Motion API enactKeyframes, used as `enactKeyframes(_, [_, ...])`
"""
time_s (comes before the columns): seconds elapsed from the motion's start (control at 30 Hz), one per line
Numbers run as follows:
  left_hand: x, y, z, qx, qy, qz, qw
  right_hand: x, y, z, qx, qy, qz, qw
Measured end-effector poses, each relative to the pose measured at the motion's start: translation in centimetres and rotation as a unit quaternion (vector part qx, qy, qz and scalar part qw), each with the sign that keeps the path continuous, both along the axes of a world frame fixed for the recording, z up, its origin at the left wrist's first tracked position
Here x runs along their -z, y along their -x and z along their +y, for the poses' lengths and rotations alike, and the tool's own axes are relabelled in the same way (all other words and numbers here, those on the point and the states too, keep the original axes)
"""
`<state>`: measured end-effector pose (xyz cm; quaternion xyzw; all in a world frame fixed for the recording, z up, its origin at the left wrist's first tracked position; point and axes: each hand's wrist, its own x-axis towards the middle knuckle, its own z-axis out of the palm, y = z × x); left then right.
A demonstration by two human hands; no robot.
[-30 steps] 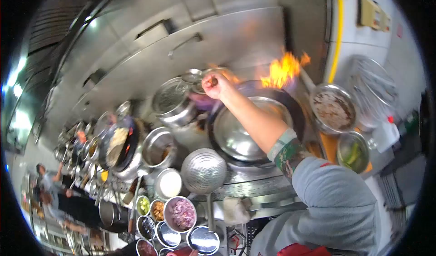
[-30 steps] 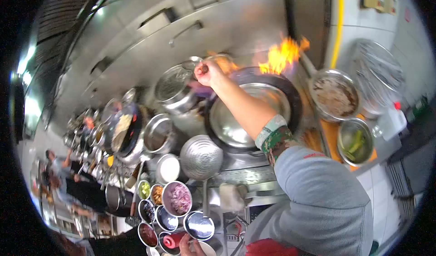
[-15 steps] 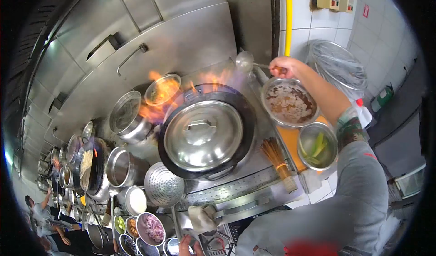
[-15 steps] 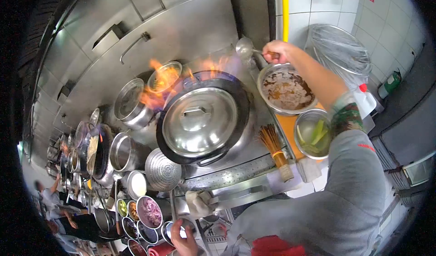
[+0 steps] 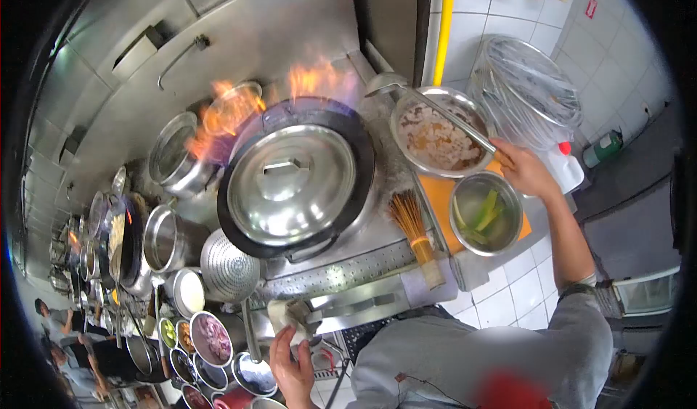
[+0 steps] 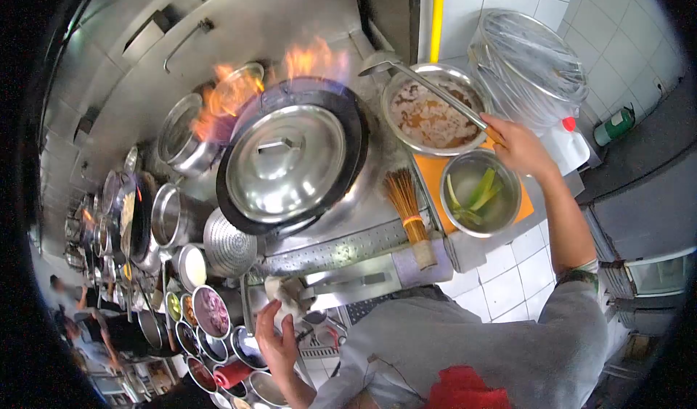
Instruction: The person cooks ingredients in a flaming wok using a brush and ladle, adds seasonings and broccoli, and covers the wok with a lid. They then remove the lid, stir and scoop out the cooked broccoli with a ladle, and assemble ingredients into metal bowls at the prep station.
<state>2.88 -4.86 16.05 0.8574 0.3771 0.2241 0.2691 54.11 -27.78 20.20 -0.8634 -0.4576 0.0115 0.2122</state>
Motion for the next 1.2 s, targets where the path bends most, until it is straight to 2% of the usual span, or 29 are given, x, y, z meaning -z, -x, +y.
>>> enactKeyframes(0.07, [-0.1,-0.1,-0.4,0.010,-0.024,-0.008,1.000,1.7,0.8,-0.4,0.034,0.043,-0.026,0.998])
enactKeyframes(0.2, [0.2,1.9,-1.4,0.006,0.023,-0.010,1.000,3.4,3.7,0.0,0.084,0.071,-0.042,0.993])
enactKeyframes(0.3, [1.3,4.9,-3.0,-0.019,0.030,-0.011,0.999,2.7,8.6,1.1,0.007,-0.009,-0.117,0.993])
enactKeyframes(0.33, [2.0,6.1,-3.9,-0.042,0.046,-0.015,0.998,3.4,11.2,1.5,0.008,0.018,-0.063,0.998])
enactKeyframes(0.37, [2.7,7.1,-4.5,-0.053,0.067,-0.025,0.996,4.1,14.3,2.8,0.053,0.077,0.090,0.992])
enactKeyframes(0.4, [3.3,7.9,-5.5,-0.069,0.079,-0.027,0.994,5.1,17.2,3.8,0.096,0.136,0.237,0.957])
enactKeyframes(0.47, [4.8,9.5,-7.2,-0.080,0.075,-0.029,0.994,11.3,20.8,3.9,0.060,0.187,-0.004,0.980])
enactKeyframes(0.53, [6.9,11.4,-9.2,-0.104,0.109,-0.049,0.987,16.6,20.4,4.5,0.090,0.222,0.079,0.968])
enactKeyframes(0.6, [7.8,13.3,-11.0,-0.116,0.130,-0.056,0.983,16.1,19.6,4.5,0.090,0.256,0.113,0.956])
enactKeyframes(0.67, [8.7,15.2,-12.2,-0.133,0.129,-0.068,0.980,11.2,19.5,5.1,0.056,0.284,0.105,0.951])
enactKeyframes(0.77, [11.2,16.6,-11.4,-0.157,0.167,-0.092,0.969,4.6,21.1,5.9,-0.106,0.237,0.073,0.963])
enactKeyframes(0.83, [12.8,15.1,-7.9,-0.169,0.187,-0.114,0.961,3.2,23.8,8.9,-0.222,0.182,0.017,0.958])
enactKeyframes(0.9, [13.2,11.6,-3.0,-0.165,0.132,-0.101,0.972,5.3,26.2,13.8,-0.312,0.106,-0.014,0.944])
enactKeyframes(0.93, [13.7,10.0,-0.9,-0.155,0.083,-0.090,0.980,6.0,27.8,16.8,-0.352,0.114,-0.005,0.929])
enactKeyframes(1.0, [15.3,7.0,2.4,-0.161,0.085,-0.116,0.976,8.2,30.8,21.1,-0.378,0.121,-0.007,0.918])
enactKeyframes(1.1, [17.4,5.4,4.5,-0.192,0.093,-0.092,0.973,8.3,30.9,21.8,-0.378,0.278,-0.064,0.881])
enactKeyframes(1.2, [19.8,5.5,5.1,-0.162,0.159,-0.119,0.967,4.3,26.3,14.9,-0.289,0.411,-0.075,0.861])
